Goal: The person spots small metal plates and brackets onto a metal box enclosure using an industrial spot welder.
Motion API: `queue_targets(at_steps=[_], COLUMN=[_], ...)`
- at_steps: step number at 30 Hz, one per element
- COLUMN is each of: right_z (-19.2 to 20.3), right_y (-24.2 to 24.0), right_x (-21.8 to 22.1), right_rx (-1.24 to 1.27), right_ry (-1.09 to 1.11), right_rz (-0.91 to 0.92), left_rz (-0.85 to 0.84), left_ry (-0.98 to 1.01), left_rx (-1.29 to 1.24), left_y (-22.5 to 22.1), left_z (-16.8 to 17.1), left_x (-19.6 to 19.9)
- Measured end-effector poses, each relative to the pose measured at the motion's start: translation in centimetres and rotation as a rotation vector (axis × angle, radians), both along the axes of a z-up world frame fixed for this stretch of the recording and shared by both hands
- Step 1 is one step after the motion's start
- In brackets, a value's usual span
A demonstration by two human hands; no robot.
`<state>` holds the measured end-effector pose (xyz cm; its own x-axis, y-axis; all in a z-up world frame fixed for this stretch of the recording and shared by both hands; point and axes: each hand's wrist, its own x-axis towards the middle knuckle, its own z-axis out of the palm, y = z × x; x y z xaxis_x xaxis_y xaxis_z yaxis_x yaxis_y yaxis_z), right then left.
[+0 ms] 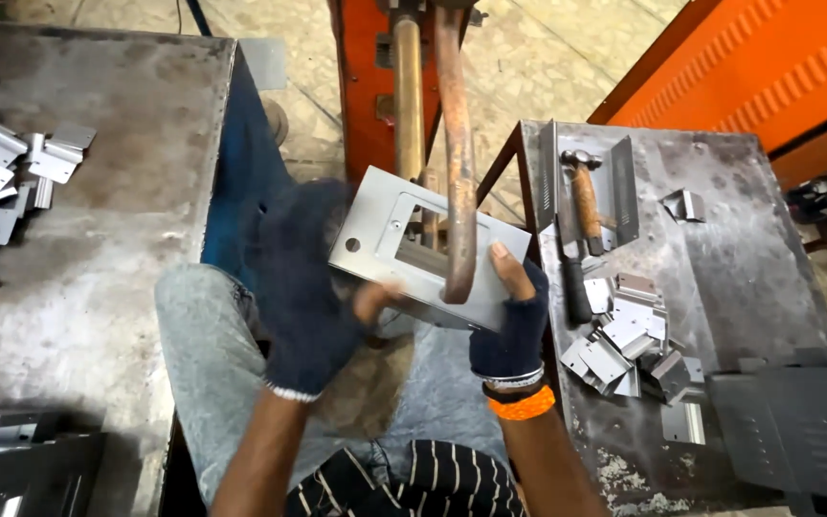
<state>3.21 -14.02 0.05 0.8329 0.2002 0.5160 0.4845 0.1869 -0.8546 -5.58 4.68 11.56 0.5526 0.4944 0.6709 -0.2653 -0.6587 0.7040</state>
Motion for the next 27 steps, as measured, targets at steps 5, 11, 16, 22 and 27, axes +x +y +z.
queue_targets(at_steps=[5,11,16,22,27], right_z=[1.7,1.7,5.0,4.2,3.1], right_y=[0.5,0.4,1.3,1.2,0.6], right_x=[0.0,0.5,-0.1,-0.2,0.8], right_rx=[-0.099,0.072,0.206,0.195,-0.099], right_ry=[-0.19,0.182,0.599,0.616,0.113], right_rz=[0.036,0.087,0.251,0.226,0.161], left_rz=[-0.164,-0.35,-0.367,-0.383,-0.332], left_ry=[0.146,0.269,0.326,0.309,0.293], left_rx=[0.642,0.641,0.657,0.598,0.583], left_y=[0.4,0.1,-0.1,-0.2,-0.2], left_z=[0.8,0.7,1.0,0.6,0.5], left_x=[0.3,1.7,1.7,1.2,0.9])
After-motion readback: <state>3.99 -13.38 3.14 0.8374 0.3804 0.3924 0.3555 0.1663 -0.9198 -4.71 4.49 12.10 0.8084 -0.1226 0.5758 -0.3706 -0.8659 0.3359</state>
